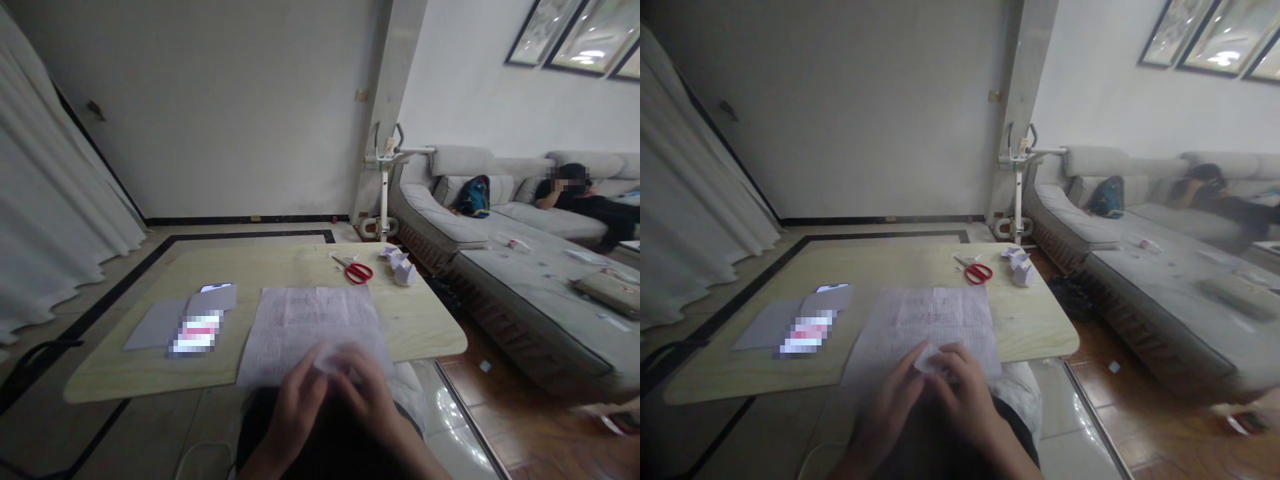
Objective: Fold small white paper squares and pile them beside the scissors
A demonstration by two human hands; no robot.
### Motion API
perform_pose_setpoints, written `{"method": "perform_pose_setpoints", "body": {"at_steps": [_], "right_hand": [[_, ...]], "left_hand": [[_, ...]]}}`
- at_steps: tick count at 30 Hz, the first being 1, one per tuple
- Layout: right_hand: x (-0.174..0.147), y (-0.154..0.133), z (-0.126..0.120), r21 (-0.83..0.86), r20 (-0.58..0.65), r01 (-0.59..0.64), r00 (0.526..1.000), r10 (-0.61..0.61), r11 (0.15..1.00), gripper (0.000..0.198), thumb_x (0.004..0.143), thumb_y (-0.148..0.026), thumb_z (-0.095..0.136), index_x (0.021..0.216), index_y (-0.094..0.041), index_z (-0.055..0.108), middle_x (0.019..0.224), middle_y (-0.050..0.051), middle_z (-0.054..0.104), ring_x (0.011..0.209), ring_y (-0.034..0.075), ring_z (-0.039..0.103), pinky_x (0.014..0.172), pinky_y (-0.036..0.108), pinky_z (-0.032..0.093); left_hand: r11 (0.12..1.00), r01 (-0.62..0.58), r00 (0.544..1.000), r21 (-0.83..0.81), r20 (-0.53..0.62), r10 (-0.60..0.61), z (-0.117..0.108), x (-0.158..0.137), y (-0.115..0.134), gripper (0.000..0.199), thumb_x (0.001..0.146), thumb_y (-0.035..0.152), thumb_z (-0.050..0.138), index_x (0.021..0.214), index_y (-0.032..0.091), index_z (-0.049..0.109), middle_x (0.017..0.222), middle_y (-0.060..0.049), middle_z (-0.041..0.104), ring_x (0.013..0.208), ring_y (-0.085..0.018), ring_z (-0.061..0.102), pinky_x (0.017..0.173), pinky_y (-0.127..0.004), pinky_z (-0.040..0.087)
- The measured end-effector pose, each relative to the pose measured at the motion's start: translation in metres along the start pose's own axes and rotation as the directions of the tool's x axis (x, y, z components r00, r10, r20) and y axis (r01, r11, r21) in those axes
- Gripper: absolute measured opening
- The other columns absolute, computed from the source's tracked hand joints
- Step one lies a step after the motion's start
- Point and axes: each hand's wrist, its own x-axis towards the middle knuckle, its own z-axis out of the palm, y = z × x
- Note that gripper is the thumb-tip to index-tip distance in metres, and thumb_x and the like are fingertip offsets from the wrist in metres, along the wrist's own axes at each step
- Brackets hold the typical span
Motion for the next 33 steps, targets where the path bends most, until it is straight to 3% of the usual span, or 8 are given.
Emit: {"method": "perform_pose_setpoints", "body": {"at_steps": [2,6,10,15,22,33], "right_hand": [[0.001,0.001,0.000,0.026,-0.056,0.019,0.998,-0.018,0.999,0.011,0.090,-0.019,0.059,0.097,-0.022,0.066,0.091,0.004,0.063,0.079,0.018,0.060,0.070,0.028,0.051],[0.002,0.001,0.001,0.067,-0.129,0.042,0.991,-0.033,0.997,0.007,0.089,-0.019,0.062,0.090,-0.022,0.068,0.085,0.004,0.065,0.076,0.018,0.061,0.067,0.027,0.051],[0.003,0.002,0.001,0.115,-0.164,0.040,0.986,-0.021,0.993,0.005,0.083,-0.018,0.068,0.086,-0.022,0.069,0.081,0.002,0.066,0.069,0.016,0.061,0.064,0.026,0.051],[0.000,0.004,0.001,0.164,-0.172,-0.058,0.981,0.086,0.985,0.014,0.075,-0.018,0.073,0.089,-0.022,0.069,0.079,0.001,0.068,0.065,0.016,0.061,0.062,0.026,0.051],[-0.001,0.003,-0.001,0.130,-0.189,-0.253,0.943,0.275,0.959,0.013,0.078,-0.026,0.065,0.086,-0.020,0.072,0.073,0.004,0.070,0.070,0.021,0.064,0.065,0.032,0.052],[0.004,-0.006,-0.007,0.153,-0.142,-0.240,0.955,0.262,0.959,0.007,0.078,-0.025,0.067,0.074,-0.019,0.068,0.072,0.003,0.070,0.069,0.018,0.063,0.064,0.028,0.049]], "left_hand": [[0.999,-0.027,0.999,0.018,-0.019,0.028,0.002,-0.001,0.000,0.043,0.086,0.031,0.058,0.126,0.016,0.059,0.130,-0.012,0.066,0.122,-0.027,0.061,0.101,-0.037,0.051],[1.000,-0.012,0.996,0.026,-0.085,0.014,0.004,0.000,0.010,0.022,0.084,0.030,0.061,0.101,0.018,0.065,0.099,-0.008,0.075,0.094,-0.024,0.073,0.082,-0.032,0.060],[1.000,0.005,0.996,-0.002,-0.084,-0.006,0.000,0.002,0.021,0.012,0.081,0.030,0.064,0.086,0.019,0.067,0.079,-0.003,0.074,0.076,-0.021,0.073,0.069,-0.029,0.061],[0.997,0.011,0.994,-0.075,-0.111,-0.019,-0.004,0.004,0.023,0.009,0.079,0.028,0.066,0.081,0.019,0.069,0.073,-0.002,0.074,0.071,-0.020,0.073,0.066,-0.027,0.060],[0.990,0.005,0.994,-0.142,-0.108,-0.021,-0.004,0.003,0.022,0.009,0.080,0.028,0.068,0.079,0.019,0.070,0.071,-0.001,0.075,0.065,-0.018,0.074,0.062,-0.025,0.060],[0.998,0.002,0.993,-0.064,-0.117,-0.009,-0.008,0.003,0.020,0.009,0.080,0.027,0.068,0.079,0.019,0.070,0.067,-0.001,0.074,0.062,-0.017,0.072,0.059,-0.023,0.059]]}}
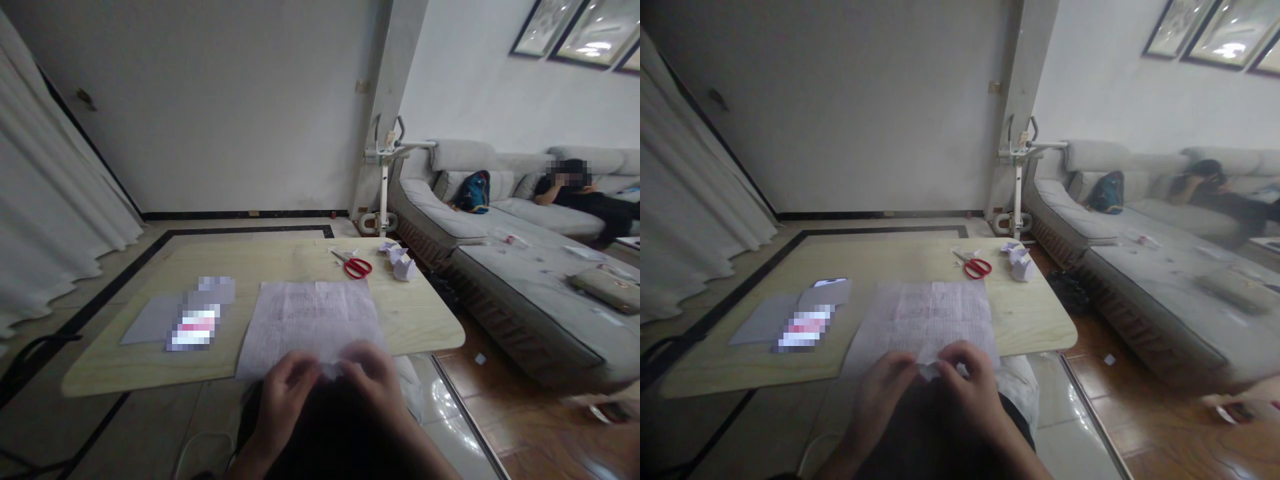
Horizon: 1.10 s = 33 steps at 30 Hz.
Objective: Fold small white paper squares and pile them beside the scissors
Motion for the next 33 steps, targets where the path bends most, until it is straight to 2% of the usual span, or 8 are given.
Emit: {"method": "perform_pose_setpoints", "body": {"at_steps": [7,14,20,24,28,33], "right_hand": [[0.000,-0.006,-0.005,-0.025,0.084,-0.006,0.996,0.008,1.000,0.014,0.083,-0.026,0.062,0.072,-0.018,0.065,0.070,0.003,0.067,0.067,0.017,0.060,0.062,0.027,0.047],[-0.001,0.000,-0.004,-0.073,0.125,0.018,0.992,-0.009,0.997,0.012,0.086,-0.026,0.061,0.077,-0.019,0.066,0.075,0.003,0.070,0.072,0.019,0.063,0.068,0.028,0.050],[0.016,0.007,0.003,-0.047,0.046,0.005,0.999,-0.003,0.999,0.013,0.086,-0.029,0.062,0.082,-0.019,0.070,0.082,0.005,0.073,0.077,0.020,0.066,0.072,0.030,0.052],[0.036,0.016,0.011,0.002,-0.048,-0.041,0.998,0.041,0.999,0.015,0.082,-0.032,0.065,0.080,-0.018,0.069,0.077,0.005,0.073,0.073,0.020,0.066,0.069,0.030,0.053],[0.050,0.029,0.018,0.022,-0.114,-0.096,0.989,0.098,0.995,0.015,0.080,-0.032,0.066,0.075,-0.018,0.067,0.069,0.003,0.069,0.066,0.019,0.064,0.062,0.029,0.052],[0.059,0.029,0.015,0.054,-0.083,-0.117,0.989,0.121,0.992,0.015,0.078,-0.034,0.068,0.074,-0.019,0.067,0.063,0.001,0.067,0.060,0.018,0.064,0.058,0.028,0.051]], "left_hand": [[0.989,-0.059,0.987,0.132,0.159,0.037,-0.014,0.005,0.009,0.012,0.081,0.026,0.066,0.075,0.020,0.075,0.068,-0.002,0.076,0.064,-0.017,0.072,0.062,-0.022,0.057],[0.971,-0.046,0.987,0.234,0.161,0.008,-0.020,0.011,0.007,0.016,0.084,0.029,0.066,0.075,0.022,0.077,0.073,-0.003,0.078,0.069,-0.020,0.072,0.064,-0.024,0.057],[0.993,-0.010,0.998,0.118,0.063,0.003,-0.010,0.025,-0.005,0.016,0.082,0.032,0.067,0.076,0.018,0.074,0.068,-0.003,0.075,0.065,-0.020,0.071,0.060,-0.025,0.058],[1.000,-0.012,0.999,0.015,-0.034,0.012,0.001,0.041,-0.016,0.014,0.081,0.031,0.069,0.081,0.017,0.071,0.070,-0.002,0.075,0.067,-0.018,0.071,0.065,-0.026,0.058],[0.997,0.025,0.998,-0.073,-0.051,-0.028,0.011,0.055,-0.024,0.015,0.081,0.031,0.069,0.083,0.016,0.068,0.072,-0.003,0.075,0.066,-0.018,0.072,0.064,-0.026,0.057],[0.994,0.051,0.998,-0.099,-0.034,-0.055,0.015,0.063,-0.026,0.017,0.081,0.031,0.069,0.086,0.015,0.067,0.072,-0.004,0.076,0.064,-0.018,0.073,0.061,-0.026,0.058]]}}
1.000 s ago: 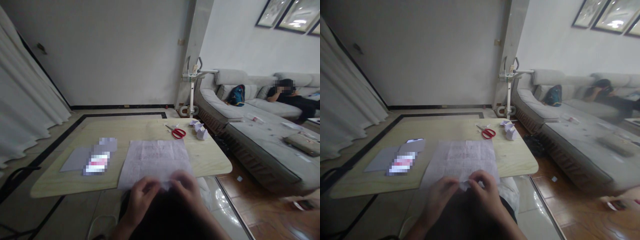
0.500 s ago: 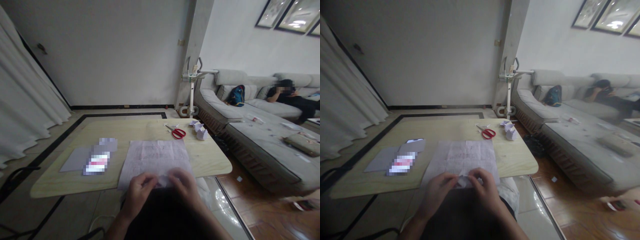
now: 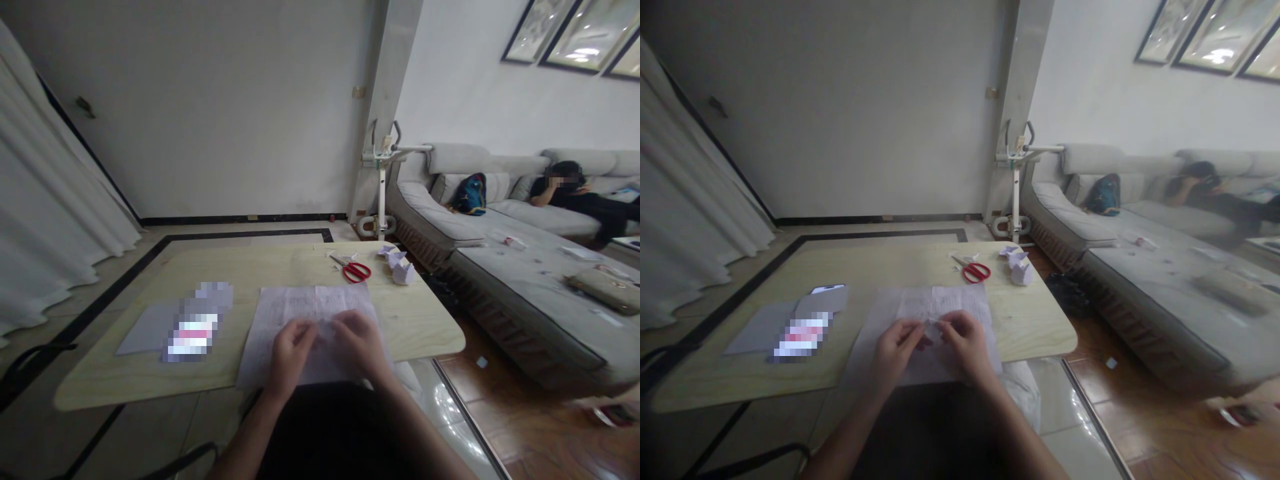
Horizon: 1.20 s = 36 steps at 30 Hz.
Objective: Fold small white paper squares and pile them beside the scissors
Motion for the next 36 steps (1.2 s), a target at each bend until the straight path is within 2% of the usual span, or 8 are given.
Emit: {"method": "perform_pose_setpoints", "body": {"at_steps": [6,12,16,18,24,31,36], "right_hand": [[0.002,-0.012,0.004,0.042,0.018,0.010,1.000,-0.010,0.999,0.017,0.080,-0.037,0.069,0.074,-0.021,0.065,0.061,0.000,0.064,0.057,0.017,0.062,0.056,0.028,0.052],[0.000,-0.005,0.017,0.121,0.036,-0.047,0.998,0.043,0.992,0.017,0.077,-0.037,0.069,0.078,-0.021,0.065,0.070,0.001,0.068,0.063,0.018,0.066,0.058,0.028,0.055],[0.001,0.002,0.019,0.140,0.052,-0.076,0.996,0.069,0.987,0.028,0.072,-0.034,0.073,0.097,-0.021,0.069,0.088,0.004,0.073,0.076,0.021,0.070,0.064,0.030,0.057],[0.001,0.001,0.017,0.136,0.100,-0.107,0.991,0.094,0.985,0.030,0.073,-0.031,0.073,0.101,-0.021,0.071,0.088,0.004,0.075,0.079,0.022,0.070,0.067,0.031,0.057],[-0.001,-0.004,0.013,0.121,0.210,-0.153,0.970,0.125,0.981,0.024,0.080,-0.038,0.068,0.093,-0.020,0.077,0.081,0.003,0.077,0.073,0.021,0.070,0.062,0.028,0.054],[0.000,-0.004,0.011,0.093,0.190,-0.132,0.975,0.113,0.987,0.021,0.080,-0.039,0.068,0.083,-0.021,0.078,0.076,0.002,0.076,0.070,0.020,0.069,0.060,0.025,0.053],[-0.001,-0.001,0.011,0.088,0.168,-0.114,0.981,0.098,0.990,0.024,0.080,-0.041,0.069,0.083,-0.019,0.077,0.075,0.003,0.076,0.069,0.020,0.069,0.060,0.026,0.053]], "left_hand": [[1.000,0.009,1.000,0.013,-0.016,-0.009,-0.004,0.002,0.004,0.030,0.081,0.036,0.068,0.101,0.013,0.068,0.080,-0.006,0.078,0.068,-0.020,0.074,0.066,-0.028,0.058],[0.996,-0.022,1.000,0.090,0.021,0.020,-0.008,0.005,0.004,0.028,0.083,0.041,0.065,0.083,0.014,0.074,0.066,-0.003,0.074,0.062,-0.020,0.070,0.060,-0.026,0.055],[0.986,-0.071,0.997,0.151,-0.022,0.076,-0.008,0.005,0.001,0.027,0.083,0.041,0.064,0.078,0.016,0.073,0.064,-0.001,0.071,0.063,-0.019,0.067,0.060,-0.025,0.053],[0.981,-0.083,0.996,0.176,-0.021,0.088,-0.008,0.003,0.001,0.027,0.083,0.041,0.064,0.079,0.016,0.073,0.065,-0.002,0.071,0.064,-0.020,0.068,0.061,-0.026,0.053],[0.968,-0.113,0.994,0.223,0.017,0.112,-0.008,-0.001,0.001,0.029,0.083,0.042,0.063,0.074,0.017,0.073,0.061,-0.002,0.071,0.066,-0.021,0.069,0.064,-0.026,0.053],[0.964,-0.115,0.993,0.241,0.031,0.111,-0.011,0.000,-0.007,0.029,0.085,0.043,0.062,0.078,0.017,0.074,0.063,-0.002,0.072,0.062,-0.021,0.067,0.060,-0.025,0.050],[0.969,-0.106,0.994,0.221,0.059,0.095,-0.010,-0.002,-0.004,0.027,0.085,0.040,0.063,0.077,0.017,0.075,0.066,-0.003,0.073,0.065,-0.021,0.068,0.062,-0.026,0.052]]}}
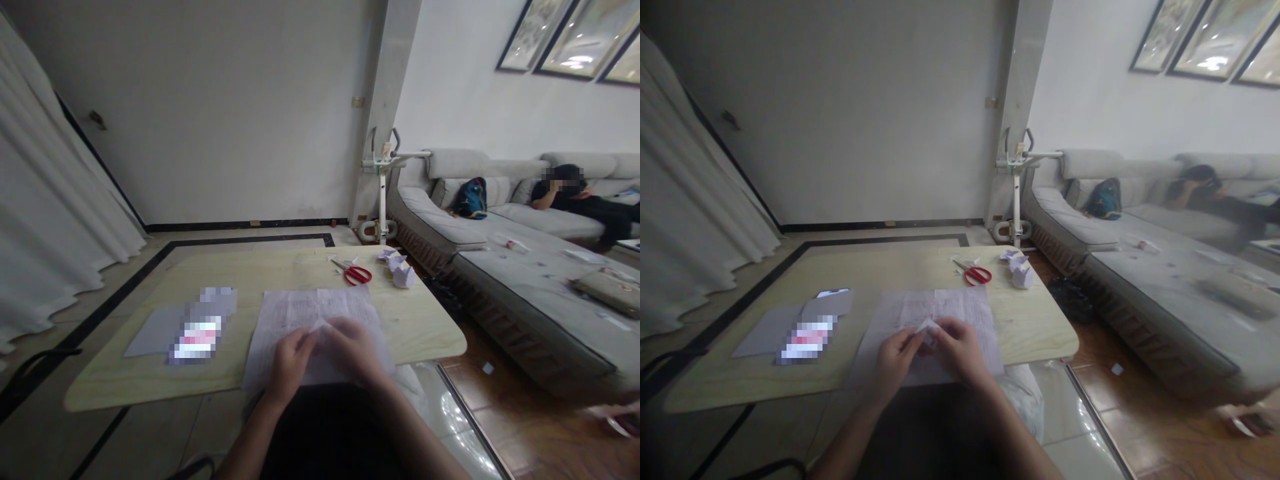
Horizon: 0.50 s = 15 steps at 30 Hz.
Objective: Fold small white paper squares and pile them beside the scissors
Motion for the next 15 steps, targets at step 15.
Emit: {"method": "perform_pose_setpoints", "body": {"at_steps": [15], "right_hand": [[-0.003,0.016,0.003,-0.092,-0.085,0.093,0.991,-0.101,0.991,0.018,0.075,-0.025,0.069,0.091,-0.020,0.073,0.071,0.001,0.071,0.066,0.019,0.065,0.061,0.028,0.051]], "left_hand": [[0.991,0.039,0.998,-0.130,-0.036,-0.044,-0.003,0.002,0.000,0.025,0.089,0.034,0.052,0.080,0.016,0.068,0.067,-0.001,0.070,0.065,-0.019,0.067,0.063,-0.027,0.052]]}}
